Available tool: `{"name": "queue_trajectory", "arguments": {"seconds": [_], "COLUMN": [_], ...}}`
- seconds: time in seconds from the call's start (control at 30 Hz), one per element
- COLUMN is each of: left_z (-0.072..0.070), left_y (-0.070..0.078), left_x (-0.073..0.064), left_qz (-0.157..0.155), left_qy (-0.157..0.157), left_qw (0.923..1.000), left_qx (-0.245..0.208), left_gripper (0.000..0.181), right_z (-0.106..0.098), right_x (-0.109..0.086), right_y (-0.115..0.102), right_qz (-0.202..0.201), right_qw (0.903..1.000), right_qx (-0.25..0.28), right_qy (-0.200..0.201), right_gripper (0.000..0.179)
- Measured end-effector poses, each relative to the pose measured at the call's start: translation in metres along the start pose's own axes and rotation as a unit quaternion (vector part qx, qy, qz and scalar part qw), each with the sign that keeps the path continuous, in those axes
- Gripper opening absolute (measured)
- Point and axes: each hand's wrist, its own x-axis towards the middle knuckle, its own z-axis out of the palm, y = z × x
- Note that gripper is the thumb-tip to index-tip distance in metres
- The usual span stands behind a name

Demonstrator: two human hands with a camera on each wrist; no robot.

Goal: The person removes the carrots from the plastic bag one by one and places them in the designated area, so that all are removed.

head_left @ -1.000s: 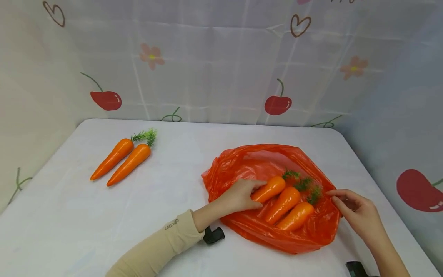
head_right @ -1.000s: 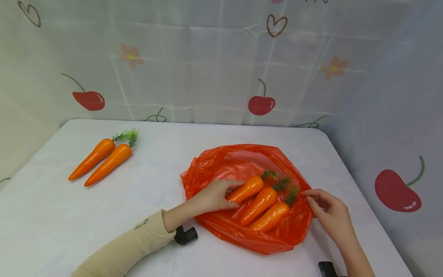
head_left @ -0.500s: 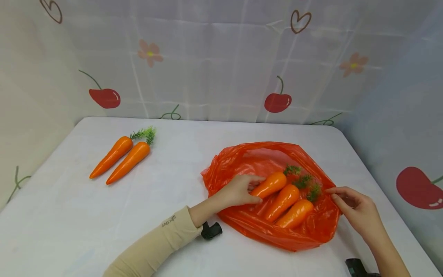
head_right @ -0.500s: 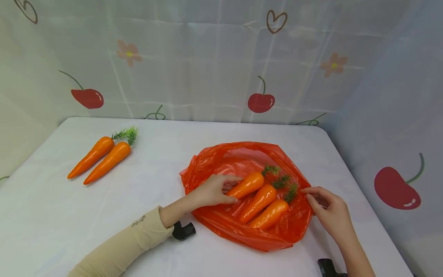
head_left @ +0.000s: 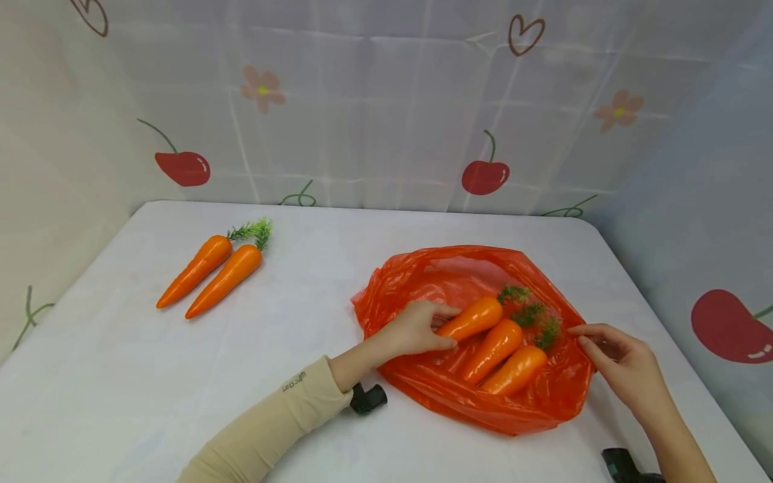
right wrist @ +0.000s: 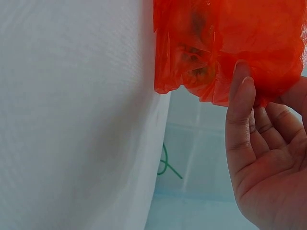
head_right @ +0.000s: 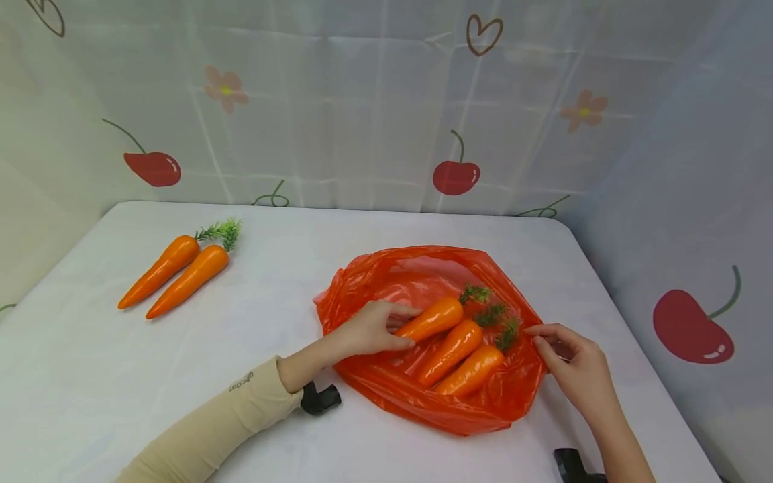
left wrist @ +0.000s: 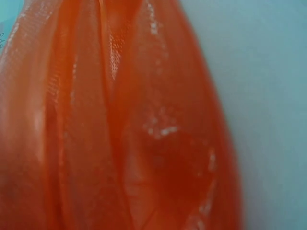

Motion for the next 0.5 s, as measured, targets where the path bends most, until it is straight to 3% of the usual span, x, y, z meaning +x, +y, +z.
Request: {"name": "queue_trajectory", "arguments": {"seconds": [0.5], "left_z": [-0.0083], "left_y": [0.0015], "left_x": [0.0], "left_qz": [-0.014], "left_qy": [0.011], "left_qw": [0.9975], "left_qx": [-0.068], "left_gripper": [0.049], "right_z": [-0.0013], "right_x": [-0.0001], "right_y": [-0.0017], "right_qz": [-0.007], "right_qw": [0.9999], "right_qx": [-0.005], "right_qy": [-0.005], "right_gripper": [0.022]}}
